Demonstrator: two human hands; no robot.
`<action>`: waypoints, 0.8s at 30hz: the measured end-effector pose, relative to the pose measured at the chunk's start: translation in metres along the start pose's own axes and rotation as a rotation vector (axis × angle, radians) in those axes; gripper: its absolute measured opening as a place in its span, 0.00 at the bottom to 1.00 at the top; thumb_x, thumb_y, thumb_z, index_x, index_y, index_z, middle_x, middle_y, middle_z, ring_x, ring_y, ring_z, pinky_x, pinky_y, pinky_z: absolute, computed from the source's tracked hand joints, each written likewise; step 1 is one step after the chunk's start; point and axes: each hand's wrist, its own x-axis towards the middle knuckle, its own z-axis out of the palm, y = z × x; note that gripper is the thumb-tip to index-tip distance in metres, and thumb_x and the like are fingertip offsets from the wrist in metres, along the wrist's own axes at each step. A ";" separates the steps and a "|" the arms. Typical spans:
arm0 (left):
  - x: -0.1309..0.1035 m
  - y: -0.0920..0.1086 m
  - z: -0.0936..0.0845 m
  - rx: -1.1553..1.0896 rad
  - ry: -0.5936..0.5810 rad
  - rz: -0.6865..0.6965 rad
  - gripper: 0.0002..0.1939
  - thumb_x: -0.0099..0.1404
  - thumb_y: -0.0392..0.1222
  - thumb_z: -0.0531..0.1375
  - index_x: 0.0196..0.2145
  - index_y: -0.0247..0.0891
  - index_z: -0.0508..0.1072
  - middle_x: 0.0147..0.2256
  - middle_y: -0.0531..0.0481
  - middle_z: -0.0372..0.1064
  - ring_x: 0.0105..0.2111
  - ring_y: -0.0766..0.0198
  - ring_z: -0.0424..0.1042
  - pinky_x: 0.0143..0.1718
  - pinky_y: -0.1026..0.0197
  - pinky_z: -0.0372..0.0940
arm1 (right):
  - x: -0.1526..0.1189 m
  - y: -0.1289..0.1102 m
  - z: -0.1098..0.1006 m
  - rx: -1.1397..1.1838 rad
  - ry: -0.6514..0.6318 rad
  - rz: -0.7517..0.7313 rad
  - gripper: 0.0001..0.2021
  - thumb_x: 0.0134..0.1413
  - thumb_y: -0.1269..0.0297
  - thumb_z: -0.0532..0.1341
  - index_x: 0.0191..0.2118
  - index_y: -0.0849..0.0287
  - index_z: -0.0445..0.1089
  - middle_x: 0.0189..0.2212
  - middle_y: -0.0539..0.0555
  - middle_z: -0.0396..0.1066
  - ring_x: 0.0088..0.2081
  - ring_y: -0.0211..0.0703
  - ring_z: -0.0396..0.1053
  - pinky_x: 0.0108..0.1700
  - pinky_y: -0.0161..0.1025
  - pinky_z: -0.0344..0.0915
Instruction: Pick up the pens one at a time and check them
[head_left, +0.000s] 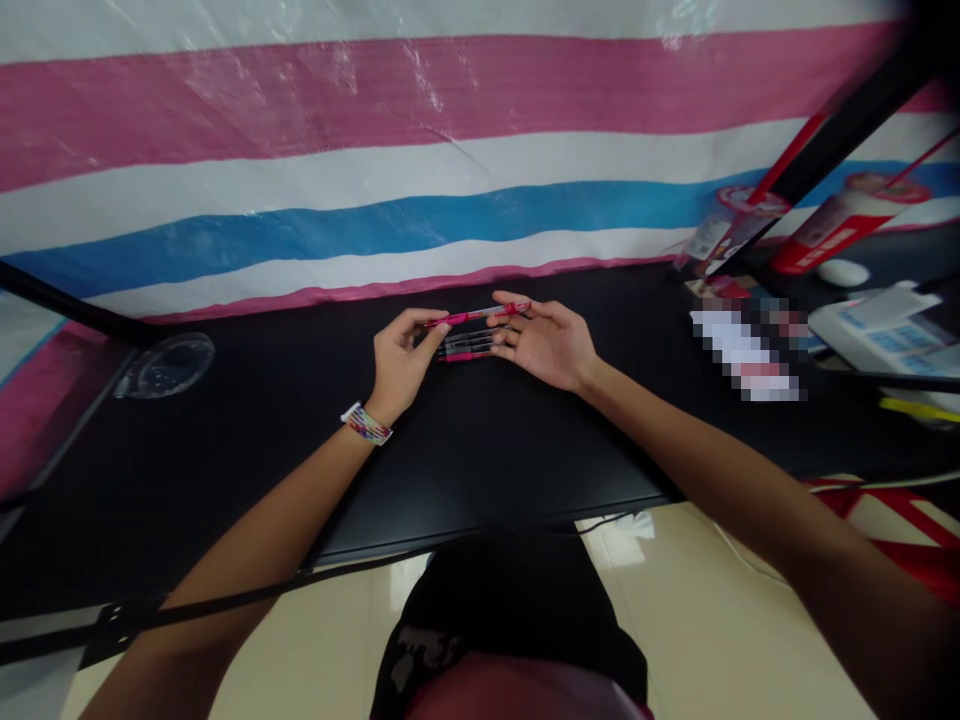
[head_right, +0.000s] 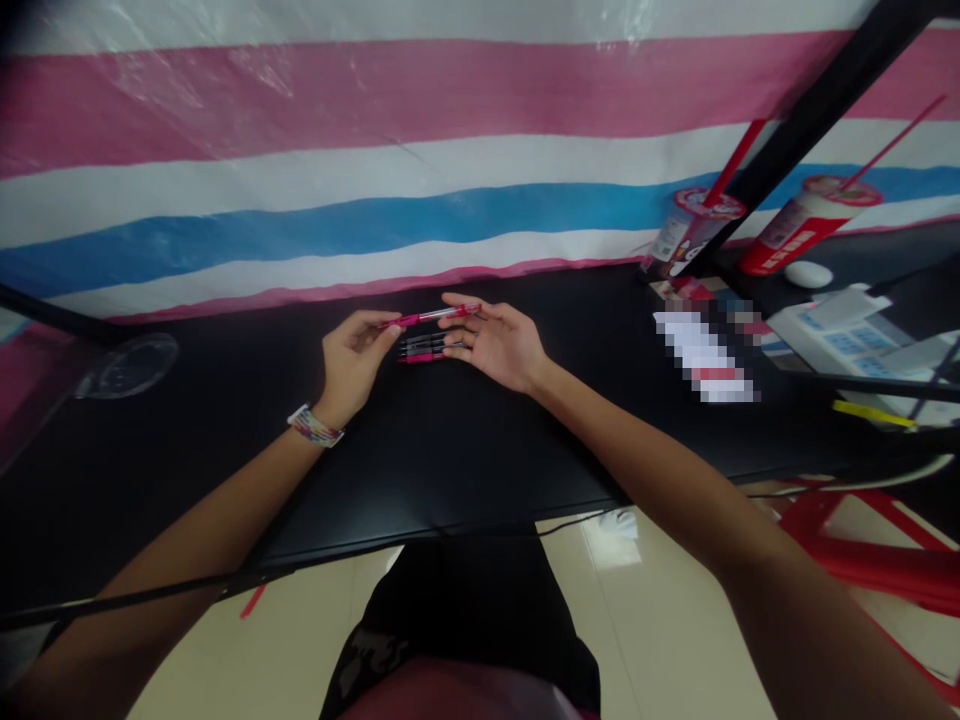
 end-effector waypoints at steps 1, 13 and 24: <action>0.000 0.001 0.000 0.005 -0.002 -0.004 0.08 0.72 0.46 0.73 0.47 0.44 0.86 0.46 0.47 0.85 0.48 0.58 0.84 0.55 0.53 0.78 | 0.000 0.000 0.000 -0.007 0.001 -0.004 0.19 0.60 0.53 0.64 0.53 0.52 0.82 0.44 0.56 0.83 0.43 0.52 0.77 0.54 0.52 0.78; 0.000 -0.001 0.001 0.044 -0.036 -0.010 0.11 0.74 0.51 0.72 0.47 0.44 0.85 0.46 0.46 0.85 0.47 0.56 0.84 0.55 0.51 0.79 | -0.001 -0.001 0.002 -0.185 0.040 -0.055 0.19 0.60 0.47 0.61 0.49 0.50 0.79 0.44 0.58 0.83 0.45 0.55 0.76 0.56 0.57 0.76; 0.002 -0.002 0.000 0.037 -0.049 -0.013 0.10 0.73 0.49 0.72 0.47 0.42 0.84 0.47 0.45 0.85 0.49 0.55 0.84 0.57 0.50 0.78 | 0.000 -0.002 -0.003 -0.328 0.080 -0.135 0.23 0.64 0.43 0.62 0.54 0.51 0.82 0.45 0.57 0.83 0.39 0.51 0.77 0.45 0.52 0.80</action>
